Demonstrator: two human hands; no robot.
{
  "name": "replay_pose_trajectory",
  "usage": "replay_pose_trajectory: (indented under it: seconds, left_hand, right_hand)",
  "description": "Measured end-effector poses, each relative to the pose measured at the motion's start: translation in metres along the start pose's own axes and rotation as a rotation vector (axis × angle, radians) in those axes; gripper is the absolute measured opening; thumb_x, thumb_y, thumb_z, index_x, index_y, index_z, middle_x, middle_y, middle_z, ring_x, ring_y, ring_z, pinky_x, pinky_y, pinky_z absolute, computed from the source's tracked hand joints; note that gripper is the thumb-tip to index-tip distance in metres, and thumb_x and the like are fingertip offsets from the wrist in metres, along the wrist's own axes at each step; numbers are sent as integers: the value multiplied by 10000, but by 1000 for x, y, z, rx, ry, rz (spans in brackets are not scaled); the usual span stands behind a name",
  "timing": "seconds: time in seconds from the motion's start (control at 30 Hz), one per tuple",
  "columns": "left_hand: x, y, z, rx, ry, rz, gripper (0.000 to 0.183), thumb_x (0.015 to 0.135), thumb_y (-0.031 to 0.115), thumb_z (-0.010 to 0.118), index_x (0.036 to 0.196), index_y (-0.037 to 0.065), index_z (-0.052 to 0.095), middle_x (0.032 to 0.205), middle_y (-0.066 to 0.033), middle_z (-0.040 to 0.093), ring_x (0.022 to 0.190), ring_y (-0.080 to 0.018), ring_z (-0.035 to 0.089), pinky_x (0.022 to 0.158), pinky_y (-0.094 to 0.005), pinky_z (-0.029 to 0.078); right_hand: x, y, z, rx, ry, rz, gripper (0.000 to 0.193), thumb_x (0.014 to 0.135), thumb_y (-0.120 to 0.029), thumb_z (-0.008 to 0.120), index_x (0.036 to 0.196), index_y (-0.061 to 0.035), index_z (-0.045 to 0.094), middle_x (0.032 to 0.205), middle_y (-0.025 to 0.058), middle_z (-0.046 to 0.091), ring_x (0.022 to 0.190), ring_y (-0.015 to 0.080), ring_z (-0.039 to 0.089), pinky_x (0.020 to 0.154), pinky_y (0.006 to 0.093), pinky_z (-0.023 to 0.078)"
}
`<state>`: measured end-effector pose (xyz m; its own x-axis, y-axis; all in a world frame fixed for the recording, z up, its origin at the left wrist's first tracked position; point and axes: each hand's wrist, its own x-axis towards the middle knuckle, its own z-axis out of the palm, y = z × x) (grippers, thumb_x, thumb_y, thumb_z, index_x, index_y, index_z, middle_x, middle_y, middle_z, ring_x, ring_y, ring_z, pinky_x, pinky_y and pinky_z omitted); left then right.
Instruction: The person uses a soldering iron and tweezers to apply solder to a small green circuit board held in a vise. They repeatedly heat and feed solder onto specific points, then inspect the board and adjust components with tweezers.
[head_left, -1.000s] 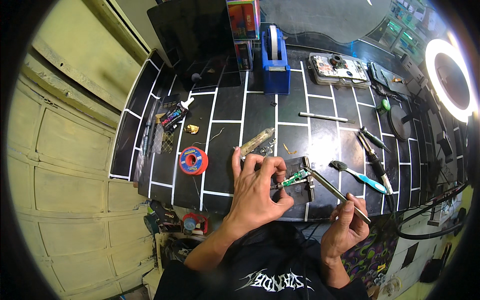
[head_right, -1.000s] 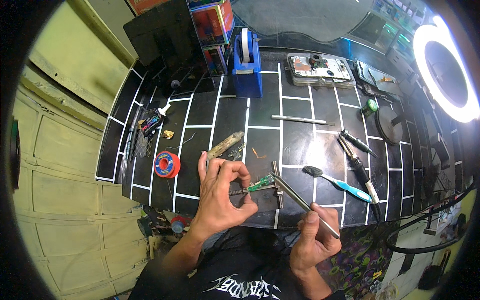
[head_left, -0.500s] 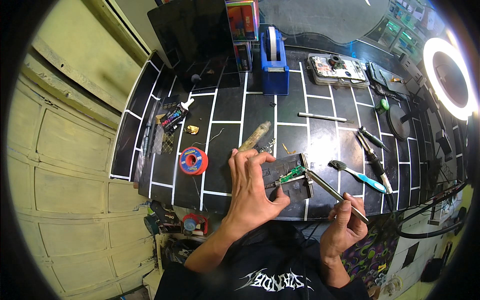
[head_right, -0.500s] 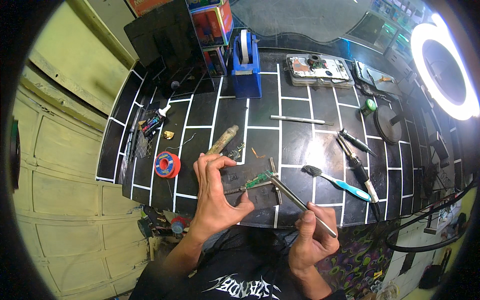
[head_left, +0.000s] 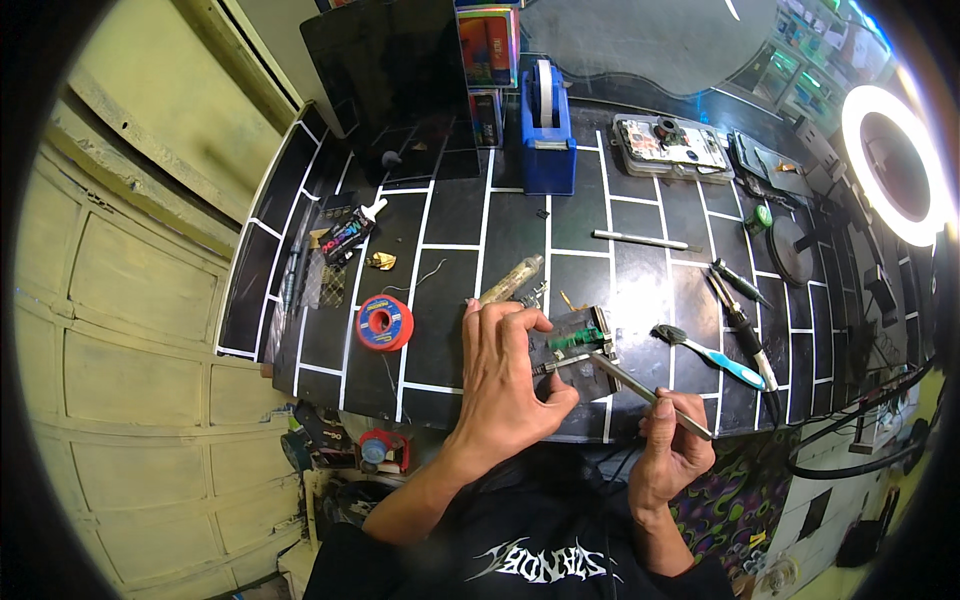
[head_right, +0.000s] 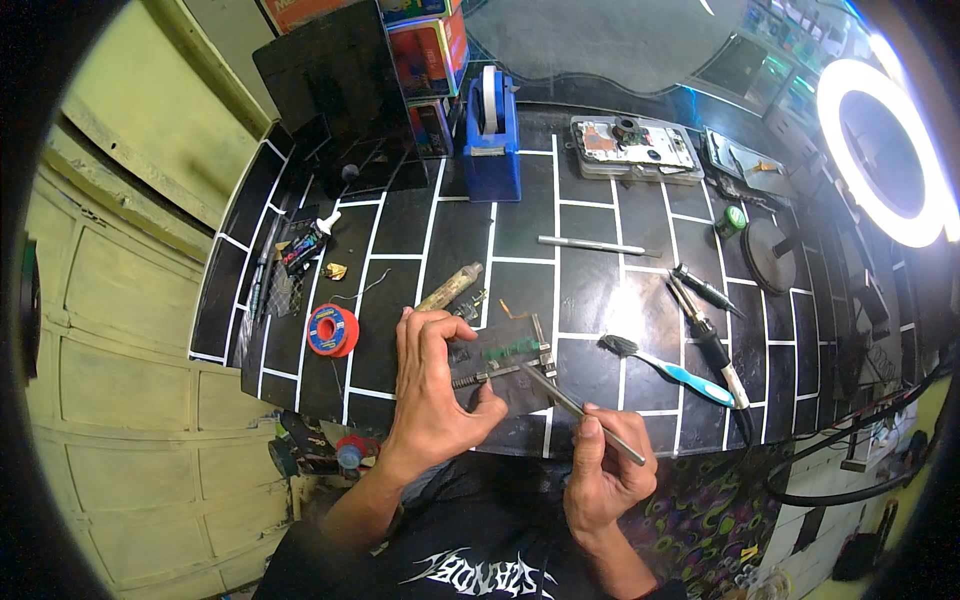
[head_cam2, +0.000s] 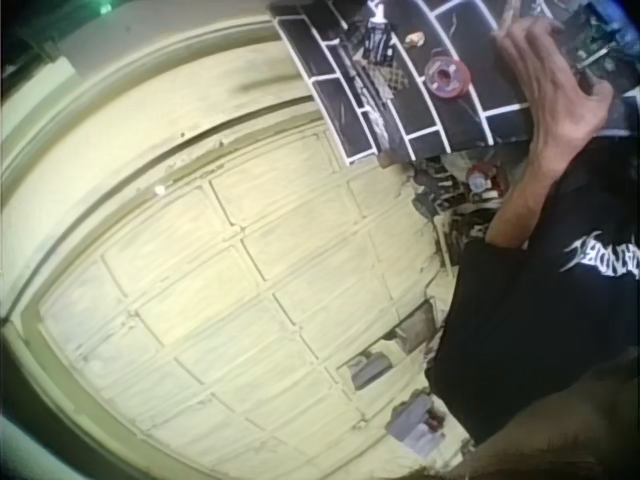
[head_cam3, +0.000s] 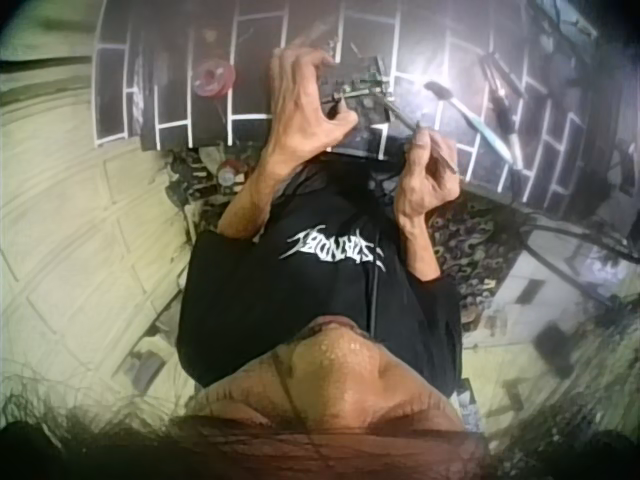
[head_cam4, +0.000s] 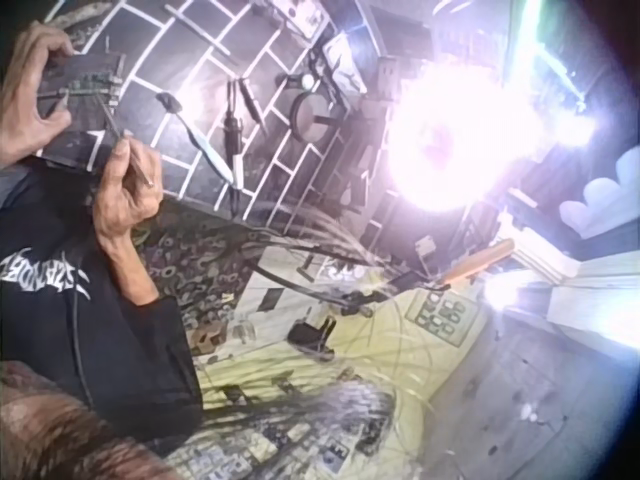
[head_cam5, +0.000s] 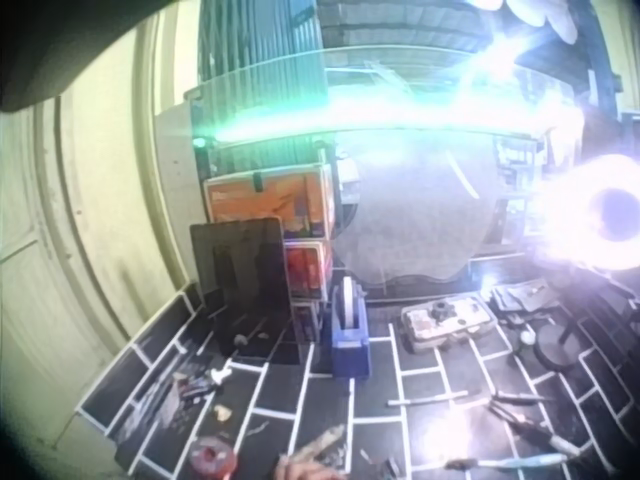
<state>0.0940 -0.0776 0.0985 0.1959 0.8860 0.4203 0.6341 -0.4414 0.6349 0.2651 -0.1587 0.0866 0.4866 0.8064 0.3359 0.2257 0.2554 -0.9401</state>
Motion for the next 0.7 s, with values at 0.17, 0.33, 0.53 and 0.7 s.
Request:
replay_pose_trajectory:
  seconds: [0.17, 0.33, 0.53, 0.7]
  left_hand:
    - [1, 2, -3, -6, -9, -7, 606, 630, 81, 750, 1161, 31, 462, 1133, -177, 456, 1116, -406, 463, 1180, -599, 233]
    - [0, 8, -6, 10, -4, 8, 610, 654, 112, 793, 1184, 38, 501, 1151, -173, 467, 1130, -387, 467, 1174, -608, 239]
    - [0, 29, -17, -19, 3, 38, 433, 728, 125, 820, 1118, 65, 640, 1193, -135, 527, 1196, -366, 489, 1170, -590, 261]
    - [-10, 42, -39, -47, 7, -4, 424, 735, 118, 857, 1111, 56, 670, 1217, -141, 572, 1168, -338, 553, 1079, -481, 410]
  right_hand:
    - [-2, 2, 2, -4, 18, -24, 118, 969, -13, 662, 1035, 75, 705, 901, 101, 648, 691, 112, 591, 589, 236, 472]
    - [-1, 1, -2, 107, 154, -71, 148, 995, -64, 642, 1060, 58, 695, 914, 75, 603, 631, 99, 550, 534, 230, 441]
    - [13, -12, -28, 152, 168, -44, 191, 1035, -145, 605, 1075, 35, 657, 912, 75, 580, 607, 95, 529, 523, 238, 434]
    - [48, -28, -50, 228, 227, -85, 169, 1073, -154, 528, 1054, 6, 580, 963, 82, 528, 669, 109, 536, 557, 251, 473]
